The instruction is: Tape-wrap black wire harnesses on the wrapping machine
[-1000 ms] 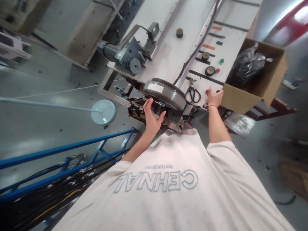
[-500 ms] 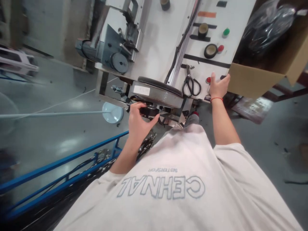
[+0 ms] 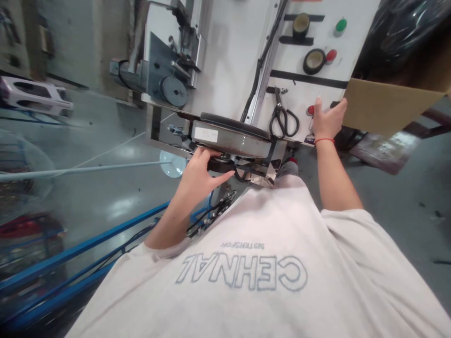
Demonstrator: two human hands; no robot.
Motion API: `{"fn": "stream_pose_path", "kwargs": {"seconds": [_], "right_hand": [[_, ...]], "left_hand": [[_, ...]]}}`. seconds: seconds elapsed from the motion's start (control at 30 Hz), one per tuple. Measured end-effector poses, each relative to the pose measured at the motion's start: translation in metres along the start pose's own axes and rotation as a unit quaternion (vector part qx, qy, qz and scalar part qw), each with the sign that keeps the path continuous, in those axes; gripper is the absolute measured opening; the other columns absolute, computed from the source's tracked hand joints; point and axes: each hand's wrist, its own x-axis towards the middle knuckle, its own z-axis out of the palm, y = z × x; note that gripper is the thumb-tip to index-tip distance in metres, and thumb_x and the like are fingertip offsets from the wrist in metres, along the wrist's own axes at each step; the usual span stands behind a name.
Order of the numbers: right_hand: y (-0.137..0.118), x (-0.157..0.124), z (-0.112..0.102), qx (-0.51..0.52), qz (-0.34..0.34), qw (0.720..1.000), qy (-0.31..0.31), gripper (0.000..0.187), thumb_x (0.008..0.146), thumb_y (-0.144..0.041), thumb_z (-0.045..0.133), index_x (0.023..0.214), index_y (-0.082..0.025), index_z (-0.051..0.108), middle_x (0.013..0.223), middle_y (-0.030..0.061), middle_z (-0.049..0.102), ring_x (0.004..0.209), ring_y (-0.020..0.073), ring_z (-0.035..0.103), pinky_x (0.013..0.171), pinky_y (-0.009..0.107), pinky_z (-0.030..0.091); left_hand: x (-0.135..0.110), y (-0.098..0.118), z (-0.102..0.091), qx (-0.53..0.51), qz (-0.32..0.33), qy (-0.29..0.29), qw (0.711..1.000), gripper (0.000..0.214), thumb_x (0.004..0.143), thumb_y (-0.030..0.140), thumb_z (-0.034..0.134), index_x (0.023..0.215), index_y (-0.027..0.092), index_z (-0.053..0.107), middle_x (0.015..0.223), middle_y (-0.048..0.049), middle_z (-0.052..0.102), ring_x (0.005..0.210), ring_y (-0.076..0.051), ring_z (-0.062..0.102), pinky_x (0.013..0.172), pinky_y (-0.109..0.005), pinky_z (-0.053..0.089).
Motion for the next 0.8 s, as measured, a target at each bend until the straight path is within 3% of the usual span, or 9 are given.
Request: {"fn": "stream_pose_path", "kwargs": {"seconds": [0.2, 0.4, 0.6, 0.8], "right_hand": [[-0.001, -0.001, -0.001, 0.002, -0.006, 1.000, 0.002, 0.065, 0.092, -0.044, 0.057, 0.138, -0.003, 0.035, 0.143, 0.0268, 0.044, 0.136, 0.0293, 0.041, 0.113, 0.043, 0.028], [-0.002, 0.000, -0.001, 0.003, -0.005, 1.000, 0.000, 0.064, 0.092, -0.043, 0.057, 0.138, -0.003, 0.035, 0.143, 0.0268, 0.043, 0.136, 0.0291, 0.041, 0.114, 0.043, 0.027], [-0.003, 0.001, -0.001, -0.004, -0.003, 1.000, -0.010, 0.065, 0.093, -0.040, 0.056, 0.140, -0.002, 0.033, 0.143, 0.0261, 0.043, 0.138, 0.0272, 0.040, 0.114, 0.041, 0.027], [-0.005, 0.001, 0.000, -0.006, -0.003, 1.000, -0.010, 0.071, 0.094, -0.042, 0.056, 0.142, 0.004, 0.030, 0.146, 0.0276, 0.040, 0.139, 0.0282, 0.038, 0.115, 0.039, 0.025]], "left_hand": [[-0.008, 0.008, 0.005, -0.021, 0.014, 0.019, 0.999, 0.025, 0.084, 0.032, 0.067, 0.103, 0.021, 0.055, 0.113, -0.0064, 0.057, 0.105, -0.024, 0.061, 0.089, -0.037, 0.054], [-0.014, 0.013, 0.004, 0.036, -0.017, 0.048, 0.998, 0.042, 0.083, 0.041, 0.069, 0.116, 0.020, 0.053, 0.124, -0.0109, 0.055, 0.110, -0.028, 0.060, 0.082, -0.036, 0.055], [-0.001, 0.007, -0.003, 0.043, -0.017, -0.015, 0.999, 0.040, 0.080, 0.045, 0.071, 0.110, 0.020, 0.060, 0.115, -0.0095, 0.060, 0.109, -0.029, 0.060, 0.085, -0.036, 0.055], [0.011, -0.008, -0.012, -0.044, 0.015, -0.093, 0.995, 0.047, 0.078, 0.047, 0.071, 0.115, 0.019, 0.063, 0.115, -0.0098, 0.065, 0.105, -0.029, 0.063, 0.092, -0.039, 0.053]]}}
